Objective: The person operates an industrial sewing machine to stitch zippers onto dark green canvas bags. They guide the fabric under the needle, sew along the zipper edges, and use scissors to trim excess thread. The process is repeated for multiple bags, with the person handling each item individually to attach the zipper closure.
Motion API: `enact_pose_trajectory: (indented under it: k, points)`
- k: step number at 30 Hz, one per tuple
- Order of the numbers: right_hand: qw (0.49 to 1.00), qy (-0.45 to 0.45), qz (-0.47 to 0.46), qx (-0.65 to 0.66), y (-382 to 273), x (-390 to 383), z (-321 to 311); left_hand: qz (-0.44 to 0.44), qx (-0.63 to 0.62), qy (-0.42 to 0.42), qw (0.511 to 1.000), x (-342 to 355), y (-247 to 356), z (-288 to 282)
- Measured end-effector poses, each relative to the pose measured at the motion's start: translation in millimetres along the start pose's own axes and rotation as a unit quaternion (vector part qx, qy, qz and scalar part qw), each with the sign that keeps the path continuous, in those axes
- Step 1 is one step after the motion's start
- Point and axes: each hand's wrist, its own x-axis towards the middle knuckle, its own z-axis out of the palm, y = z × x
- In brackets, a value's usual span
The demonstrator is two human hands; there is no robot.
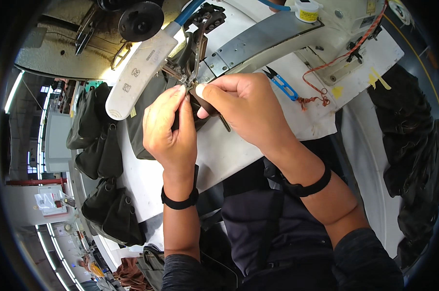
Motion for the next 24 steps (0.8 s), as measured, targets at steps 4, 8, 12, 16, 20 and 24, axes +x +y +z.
enact_pose_trajectory:
  k: [4, 8, 12, 16, 20, 24]
  points:
    - [1.000, 0.008, -0.016, -0.001, 2, 0, 3, -0.008, -0.003, 0.009, 1.000, 1, 1, 2]
    - [0.999, -0.015, 0.027, -0.024, -14, -4, 2, 0.002, 0.010, 0.007, 1.000, 0, 1, 1]
    - [0.999, -0.004, 0.013, -0.029, -8, 0, 1, 0.018, 0.016, 0.012, 1.000, 0, -1, 1]
    - [0.996, 0.006, -0.061, -0.062, 7, -1, 0, 0.029, 0.015, 0.019, 0.999, 0, -4, 3]
    - [0.996, -0.023, -0.016, -0.087, -4, -8, -9, 0.071, 0.015, 0.022, 0.997, 1, -10, 2]
    - [0.999, -0.023, 0.007, -0.046, 0, -5, -8, 0.085, 0.017, 0.011, 0.996, 3, -11, 2]
